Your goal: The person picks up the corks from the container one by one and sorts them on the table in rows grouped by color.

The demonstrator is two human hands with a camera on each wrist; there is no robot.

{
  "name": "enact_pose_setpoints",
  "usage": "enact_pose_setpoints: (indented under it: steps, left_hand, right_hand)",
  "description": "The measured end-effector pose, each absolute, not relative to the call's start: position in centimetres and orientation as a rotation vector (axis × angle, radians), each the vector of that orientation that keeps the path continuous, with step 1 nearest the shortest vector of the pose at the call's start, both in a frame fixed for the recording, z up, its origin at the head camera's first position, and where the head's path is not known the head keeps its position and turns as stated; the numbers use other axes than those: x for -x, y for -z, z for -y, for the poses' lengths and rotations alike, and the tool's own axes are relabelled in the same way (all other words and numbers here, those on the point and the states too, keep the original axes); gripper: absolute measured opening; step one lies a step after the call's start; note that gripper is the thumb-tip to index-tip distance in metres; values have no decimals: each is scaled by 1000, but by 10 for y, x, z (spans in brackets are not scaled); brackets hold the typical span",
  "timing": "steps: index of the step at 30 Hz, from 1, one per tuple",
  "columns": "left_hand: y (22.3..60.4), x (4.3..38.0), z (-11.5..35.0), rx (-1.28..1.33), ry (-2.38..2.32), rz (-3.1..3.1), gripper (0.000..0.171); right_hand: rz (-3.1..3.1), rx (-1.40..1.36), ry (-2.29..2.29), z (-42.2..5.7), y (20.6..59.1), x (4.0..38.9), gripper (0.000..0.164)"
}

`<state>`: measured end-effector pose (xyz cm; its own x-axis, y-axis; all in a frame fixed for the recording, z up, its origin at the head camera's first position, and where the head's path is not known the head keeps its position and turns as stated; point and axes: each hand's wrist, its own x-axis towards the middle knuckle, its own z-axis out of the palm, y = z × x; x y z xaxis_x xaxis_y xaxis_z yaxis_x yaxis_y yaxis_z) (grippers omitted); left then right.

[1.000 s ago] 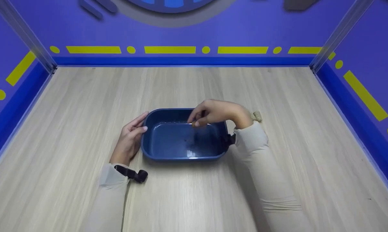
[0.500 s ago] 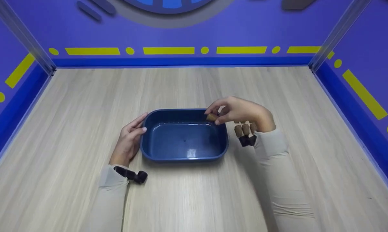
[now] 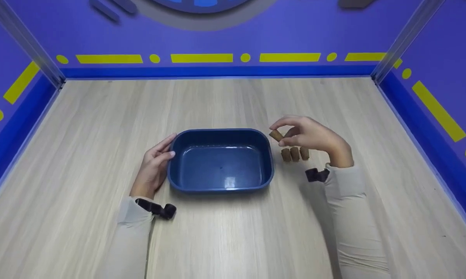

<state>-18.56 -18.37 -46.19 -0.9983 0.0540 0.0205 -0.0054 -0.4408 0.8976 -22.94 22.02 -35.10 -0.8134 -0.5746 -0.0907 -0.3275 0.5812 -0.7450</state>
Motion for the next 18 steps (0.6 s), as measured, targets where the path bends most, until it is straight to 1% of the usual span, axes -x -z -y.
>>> enact_pose_setpoints:
  steps: [8, 18]
  left_hand:
    - [463, 185, 184, -80, -2625, -1661, 57]
    - [462, 186, 184, -94, -2632, -1648, 57]
  right_hand:
    - [-2547, 705, 1116, -245, 369, 225, 38]
    - [-2529, 590, 1178, -270, 389, 223, 40]
